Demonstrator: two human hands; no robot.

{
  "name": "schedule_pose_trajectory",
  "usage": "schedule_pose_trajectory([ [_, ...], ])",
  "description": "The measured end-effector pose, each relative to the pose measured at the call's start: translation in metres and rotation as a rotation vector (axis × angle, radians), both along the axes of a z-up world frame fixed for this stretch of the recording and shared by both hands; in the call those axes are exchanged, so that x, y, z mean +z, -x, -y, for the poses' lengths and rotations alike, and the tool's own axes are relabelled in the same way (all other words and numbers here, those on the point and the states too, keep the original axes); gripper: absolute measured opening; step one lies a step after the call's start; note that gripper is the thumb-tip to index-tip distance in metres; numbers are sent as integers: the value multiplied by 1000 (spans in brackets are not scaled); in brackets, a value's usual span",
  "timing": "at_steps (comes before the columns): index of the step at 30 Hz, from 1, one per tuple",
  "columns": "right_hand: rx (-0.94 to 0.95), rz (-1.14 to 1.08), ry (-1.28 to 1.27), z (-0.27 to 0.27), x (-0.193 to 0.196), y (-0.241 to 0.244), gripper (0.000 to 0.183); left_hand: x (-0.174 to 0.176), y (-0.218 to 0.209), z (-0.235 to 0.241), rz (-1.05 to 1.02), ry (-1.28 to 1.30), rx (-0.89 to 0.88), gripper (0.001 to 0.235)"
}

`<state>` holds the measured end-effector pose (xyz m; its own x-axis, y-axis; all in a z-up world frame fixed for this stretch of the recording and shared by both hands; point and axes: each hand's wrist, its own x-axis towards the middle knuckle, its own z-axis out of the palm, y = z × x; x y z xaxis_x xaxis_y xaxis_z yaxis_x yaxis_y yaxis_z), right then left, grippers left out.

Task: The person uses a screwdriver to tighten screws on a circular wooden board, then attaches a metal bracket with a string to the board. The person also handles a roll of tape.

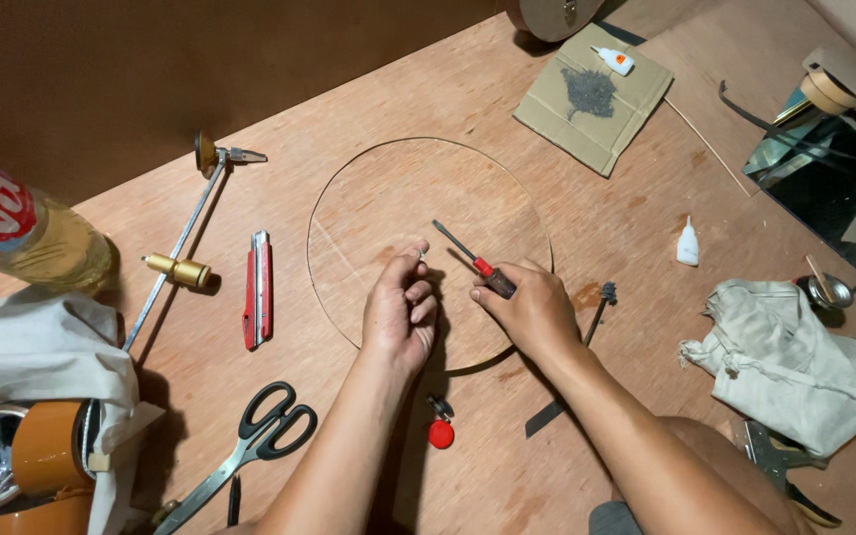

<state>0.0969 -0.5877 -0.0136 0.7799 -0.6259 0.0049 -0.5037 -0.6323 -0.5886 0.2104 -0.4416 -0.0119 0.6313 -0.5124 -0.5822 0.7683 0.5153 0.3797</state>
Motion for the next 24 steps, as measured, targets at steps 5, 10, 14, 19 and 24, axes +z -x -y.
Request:
schedule_pose_trajectory([
  [5,-39,-21,-19,-5,1,-4,17,-10,-2,-1,-13,4,6,32],
  [10,-148,-13,-47,9,-6,2,16,-15,-8,1,68,-6,-9,24],
  [14,-149,-1,-53,23,-11,5,19,-11,-14,-11,792,-925,-308,17],
  [19,-34,16,-20,1,2,1,21,-14,-11,-22,1207,-1277,-746,16],
  [24,58,-11,21,-3,-3,1,25,-20,-9,-19,1254,-1308,-804,14],
])
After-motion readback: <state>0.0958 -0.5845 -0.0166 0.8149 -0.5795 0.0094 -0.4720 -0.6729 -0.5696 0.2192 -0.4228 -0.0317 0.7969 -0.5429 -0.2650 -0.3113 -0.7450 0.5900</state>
